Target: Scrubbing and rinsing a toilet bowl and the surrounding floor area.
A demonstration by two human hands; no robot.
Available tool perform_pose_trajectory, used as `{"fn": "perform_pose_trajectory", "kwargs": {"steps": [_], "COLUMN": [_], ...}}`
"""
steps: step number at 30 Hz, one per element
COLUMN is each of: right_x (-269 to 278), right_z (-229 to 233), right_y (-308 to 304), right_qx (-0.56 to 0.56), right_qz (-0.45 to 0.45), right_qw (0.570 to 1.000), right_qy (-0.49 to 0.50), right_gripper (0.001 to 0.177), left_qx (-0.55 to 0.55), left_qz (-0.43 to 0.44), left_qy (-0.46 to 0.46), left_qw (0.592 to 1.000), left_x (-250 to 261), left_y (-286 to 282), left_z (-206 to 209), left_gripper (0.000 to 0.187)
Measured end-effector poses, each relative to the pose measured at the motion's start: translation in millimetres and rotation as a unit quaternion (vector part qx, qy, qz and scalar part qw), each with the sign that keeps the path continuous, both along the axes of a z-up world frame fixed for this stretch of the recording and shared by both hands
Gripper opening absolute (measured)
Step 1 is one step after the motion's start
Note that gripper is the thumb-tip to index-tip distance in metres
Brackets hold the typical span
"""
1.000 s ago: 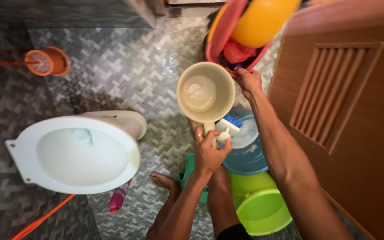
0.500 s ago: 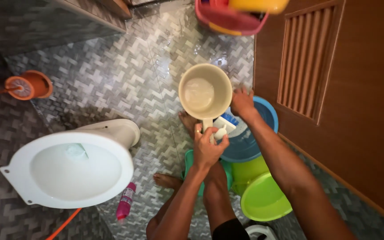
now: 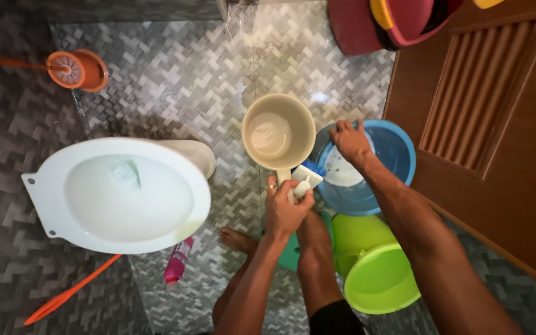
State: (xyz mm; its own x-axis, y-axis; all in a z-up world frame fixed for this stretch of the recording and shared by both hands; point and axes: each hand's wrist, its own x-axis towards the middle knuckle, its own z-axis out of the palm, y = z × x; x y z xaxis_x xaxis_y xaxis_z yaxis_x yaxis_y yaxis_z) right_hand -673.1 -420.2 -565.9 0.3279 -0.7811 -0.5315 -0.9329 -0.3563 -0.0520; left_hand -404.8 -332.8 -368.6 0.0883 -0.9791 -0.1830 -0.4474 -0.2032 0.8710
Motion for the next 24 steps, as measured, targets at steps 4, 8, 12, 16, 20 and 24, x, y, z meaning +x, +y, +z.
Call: {"fn": "perform_pose_trajectory", "kwargs": {"steps": [4,8,12,16,20,24], "right_x": [30.5,74.4,135.5,201.7,263.5,281.0], "right_z": [13.8,-4.9,-7.7,-13.2,17.7,65.5], "right_y": [-32.0,-78.1,-140.2,-198.6,-226.4,-221.1], "right_qx": [0.005,-0.077,-0.128,-0.136,-0.176,-0.185], "right_qz": [0.03,0.086,0.119,0.155,0.148,0.019], "right_qw": [0.999,0.992,0.981,0.971,0.941,0.896], "right_qy": [0.012,-0.048,-0.084,-0.123,-0.25,-0.403], "right_gripper": [0.029,0.041,0.044,0.036,0.033,0.044], "left_qx": [0.02,0.022,0.045,-0.031,-0.02,0.084], "left_qz": [0.017,0.032,0.055,0.085,0.149,0.215], "left_qy": [-0.002,-0.004,0.032,-0.051,-0.055,0.03], "left_qw": [1.0,0.999,0.997,0.995,0.987,0.973], "left_x": [3.6,6.5,26.0,52.1,78.2,93.4], "left_y": [0.8,-14.0,-33.8,-52.6,-69.0,-83.0], "left_z": [-8.9,-9.9,-12.2,-31.5,-24.5,-4.8], "left_gripper": [0.032,0.034,0.034,0.035,0.035,0.033]}}
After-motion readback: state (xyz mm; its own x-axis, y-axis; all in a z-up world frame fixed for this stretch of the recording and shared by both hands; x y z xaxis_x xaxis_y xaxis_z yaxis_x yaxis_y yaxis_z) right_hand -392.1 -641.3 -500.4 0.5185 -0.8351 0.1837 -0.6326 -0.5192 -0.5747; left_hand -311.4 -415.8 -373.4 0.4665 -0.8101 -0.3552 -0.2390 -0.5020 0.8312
